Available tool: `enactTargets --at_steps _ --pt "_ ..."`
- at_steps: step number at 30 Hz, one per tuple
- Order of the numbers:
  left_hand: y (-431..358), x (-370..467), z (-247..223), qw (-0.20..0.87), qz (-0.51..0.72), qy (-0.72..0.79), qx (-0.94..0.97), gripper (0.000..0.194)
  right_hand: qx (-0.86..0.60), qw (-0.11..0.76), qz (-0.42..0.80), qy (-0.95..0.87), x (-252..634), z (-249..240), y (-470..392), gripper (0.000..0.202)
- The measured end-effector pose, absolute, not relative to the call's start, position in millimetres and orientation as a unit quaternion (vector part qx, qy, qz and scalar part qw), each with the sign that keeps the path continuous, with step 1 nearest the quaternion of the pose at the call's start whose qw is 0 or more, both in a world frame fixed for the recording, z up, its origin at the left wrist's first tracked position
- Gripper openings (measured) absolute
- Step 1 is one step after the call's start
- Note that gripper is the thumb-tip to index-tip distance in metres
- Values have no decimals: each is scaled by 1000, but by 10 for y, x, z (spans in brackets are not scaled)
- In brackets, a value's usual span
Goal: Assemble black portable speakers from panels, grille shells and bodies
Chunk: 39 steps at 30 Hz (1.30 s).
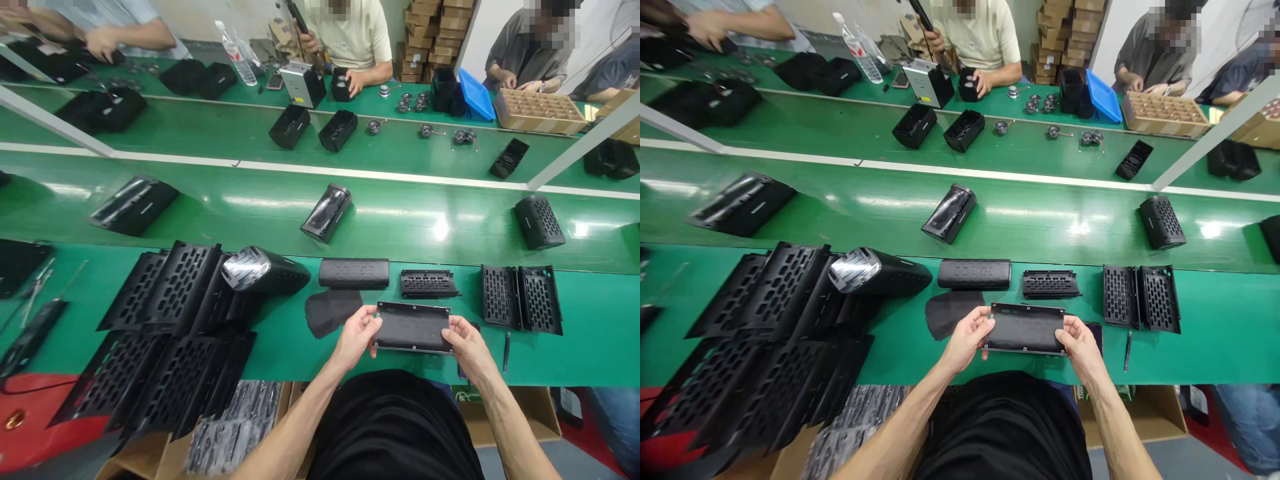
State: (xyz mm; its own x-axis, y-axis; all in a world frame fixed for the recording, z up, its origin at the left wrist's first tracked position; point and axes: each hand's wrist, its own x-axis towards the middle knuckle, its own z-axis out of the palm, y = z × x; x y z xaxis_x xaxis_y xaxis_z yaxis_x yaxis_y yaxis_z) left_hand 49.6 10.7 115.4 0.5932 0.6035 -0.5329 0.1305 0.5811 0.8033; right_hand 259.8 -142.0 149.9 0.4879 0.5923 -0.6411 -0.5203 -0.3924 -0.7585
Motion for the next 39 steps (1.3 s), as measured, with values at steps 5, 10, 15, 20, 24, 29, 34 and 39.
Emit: enactTargets --at_steps 5,10,15,20,24,29,34,39 --pt "97 429 1147 794 156 409 421 50 -690 544 477 -21 2554 1487 -1431 47" --pt "111 370 1159 793 159 397 433 53 -698 533 476 -42 2522 1495 -1426 49" --pt "122 333 1174 788 162 406 434 54 -701 540 465 -36 2486 1492 -1392 51" --pt "130 290 1189 794 167 396 430 57 -704 543 454 -53 2475 1523 -1390 50" --pt "155 226 1183 814 160 360 426 62 -705 543 450 -82 2494 1536 -1441 46" --pt "176 184 1169 822 159 345 424 62 -700 555 441 -85 2500 1497 -1460 41" --pt "169 188 1160 823 166 343 422 65 -705 559 427 -85 2490 1495 -1432 43" --pt "158 166 1165 835 169 322 413 67 -700 561 432 -91 2501 1513 -1438 41"
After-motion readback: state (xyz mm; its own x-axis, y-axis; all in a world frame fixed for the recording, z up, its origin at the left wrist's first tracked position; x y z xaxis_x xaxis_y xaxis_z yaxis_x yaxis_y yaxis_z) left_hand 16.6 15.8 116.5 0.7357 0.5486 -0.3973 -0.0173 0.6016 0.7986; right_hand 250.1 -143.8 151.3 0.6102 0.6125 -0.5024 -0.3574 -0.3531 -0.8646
